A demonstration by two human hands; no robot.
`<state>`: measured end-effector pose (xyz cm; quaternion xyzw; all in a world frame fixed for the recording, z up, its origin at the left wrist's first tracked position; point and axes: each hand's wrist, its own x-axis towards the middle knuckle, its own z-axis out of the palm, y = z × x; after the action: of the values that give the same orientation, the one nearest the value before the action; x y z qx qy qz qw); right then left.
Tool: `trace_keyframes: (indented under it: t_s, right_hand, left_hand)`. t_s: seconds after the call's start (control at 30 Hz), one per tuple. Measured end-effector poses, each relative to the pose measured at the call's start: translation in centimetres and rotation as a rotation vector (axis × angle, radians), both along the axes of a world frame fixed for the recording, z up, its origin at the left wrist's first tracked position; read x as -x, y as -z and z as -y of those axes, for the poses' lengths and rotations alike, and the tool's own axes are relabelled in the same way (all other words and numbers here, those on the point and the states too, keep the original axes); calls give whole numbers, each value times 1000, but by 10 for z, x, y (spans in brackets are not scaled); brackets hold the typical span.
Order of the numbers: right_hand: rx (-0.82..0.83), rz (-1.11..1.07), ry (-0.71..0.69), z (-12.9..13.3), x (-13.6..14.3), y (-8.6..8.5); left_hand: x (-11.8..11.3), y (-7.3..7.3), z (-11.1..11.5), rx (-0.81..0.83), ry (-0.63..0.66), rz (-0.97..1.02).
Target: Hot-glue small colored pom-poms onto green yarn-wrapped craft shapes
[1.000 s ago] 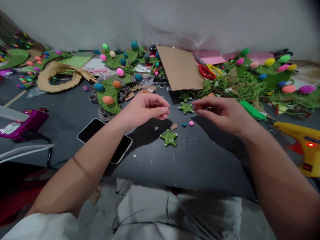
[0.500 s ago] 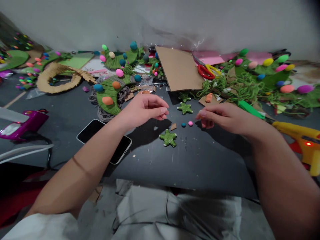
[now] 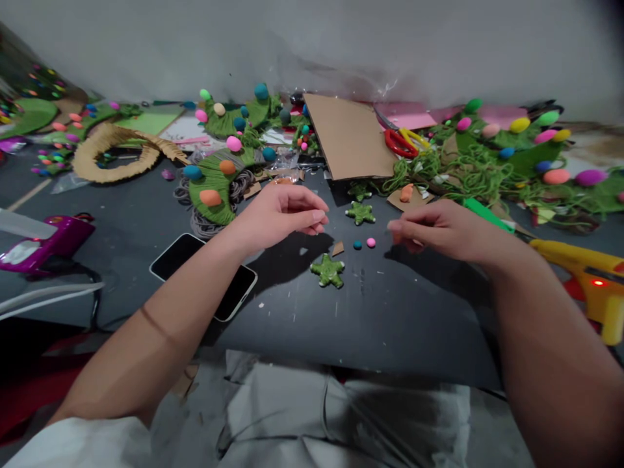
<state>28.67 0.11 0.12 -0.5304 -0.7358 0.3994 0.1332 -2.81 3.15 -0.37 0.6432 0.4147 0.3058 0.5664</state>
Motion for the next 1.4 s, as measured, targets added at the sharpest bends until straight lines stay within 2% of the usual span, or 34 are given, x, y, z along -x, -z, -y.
trace_keyframes:
  t_s: [0.1,0.27,0.47,0.63,0.93,1.07,1.2,1.4]
  right_hand:
    - [-57,20,-11,0,0,0]
    - [-62,38,-55,-2,1,4]
    - [-209,71,-105,-4,5,13]
    - [-223,79,-117,-6,6,18]
    - [-153,86,-45,-3,-6,12]
    - [-216,36,1,-1,-5,6]
    - [-400,-45,152,6,13,1]
    - [-549,-248,37,20,68,17]
  left_hand:
    - [1,1,-2,-22,-24,6]
    - [4,0,-2,-34,-32,-9]
    - [2,-5,0,-28,-59,-42]
    - [2,-3,0,-34,-50,-41]
    - [5,-4,-2,-41,-63,-17]
    - [6,-5,-2,-43,-61,-23]
    - [4,-7,1,-28,-55,-16]
    - [-10,0,11,135,87,0]
